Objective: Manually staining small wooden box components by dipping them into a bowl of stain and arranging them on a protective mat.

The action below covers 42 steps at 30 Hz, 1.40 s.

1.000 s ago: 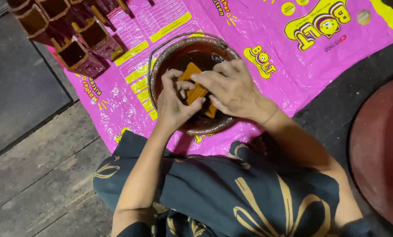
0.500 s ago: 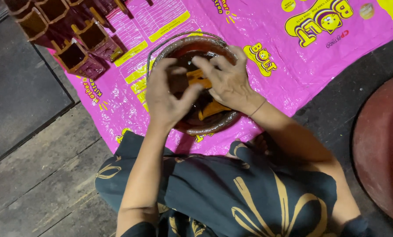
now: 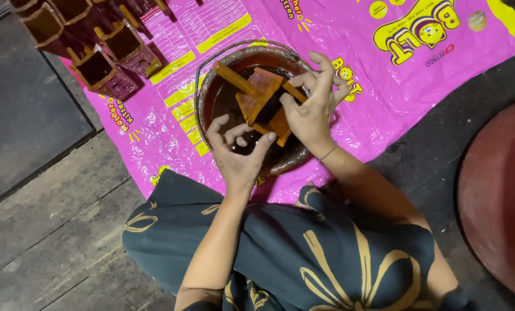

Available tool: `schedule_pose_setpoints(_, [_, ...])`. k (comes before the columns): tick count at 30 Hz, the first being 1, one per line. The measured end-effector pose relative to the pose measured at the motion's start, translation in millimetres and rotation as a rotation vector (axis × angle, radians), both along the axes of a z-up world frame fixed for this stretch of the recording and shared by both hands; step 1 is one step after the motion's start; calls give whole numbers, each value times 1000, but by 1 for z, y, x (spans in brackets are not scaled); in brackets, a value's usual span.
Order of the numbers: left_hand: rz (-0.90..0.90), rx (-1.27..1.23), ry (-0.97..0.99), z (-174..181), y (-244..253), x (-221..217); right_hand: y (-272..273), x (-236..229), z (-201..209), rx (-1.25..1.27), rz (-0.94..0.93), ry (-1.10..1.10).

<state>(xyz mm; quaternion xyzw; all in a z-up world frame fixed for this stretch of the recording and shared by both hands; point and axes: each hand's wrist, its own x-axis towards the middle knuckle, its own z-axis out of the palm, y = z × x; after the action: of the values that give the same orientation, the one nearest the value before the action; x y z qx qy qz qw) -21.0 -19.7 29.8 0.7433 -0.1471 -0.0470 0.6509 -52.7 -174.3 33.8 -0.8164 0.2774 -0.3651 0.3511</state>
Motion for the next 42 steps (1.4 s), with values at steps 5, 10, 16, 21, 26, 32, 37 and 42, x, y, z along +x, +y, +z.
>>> schedule_pose_setpoints(5, [26, 46, 36, 11, -1, -3, 5, 1, 5, 52, -27, 7])
schedule_pose_setpoints(10, [28, 7, 53, 8, 0, 5, 3, 2, 19, 92, 9, 70])
schedule_pose_setpoints(16, [-51, -329, 177, 6, 0, 25, -13, -10, 48, 97, 156, 85])
schedule_pose_setpoints(21, [-237, -437, 77, 61, 10, 27, -5, -39, 90, 106, 390, -319])
schedule_pose_setpoints(26, [-262, -300, 178, 29, 7, 42, -12, -22, 41, 288, 370, -296])
schedule_pose_setpoints(32, [-217, -215, 218, 11, 12, 37, -20, -30, -8, 235, 311, -354])
schedule_pose_setpoints(37, [-212, -217, 99, 14, 8, 37, -16, -27, -4, 255, 331, -397])
schedule_pose_setpoints(42, [-258, -150, 156, 5, 10, 35, -21, -30, -28, 234, 328, -355])
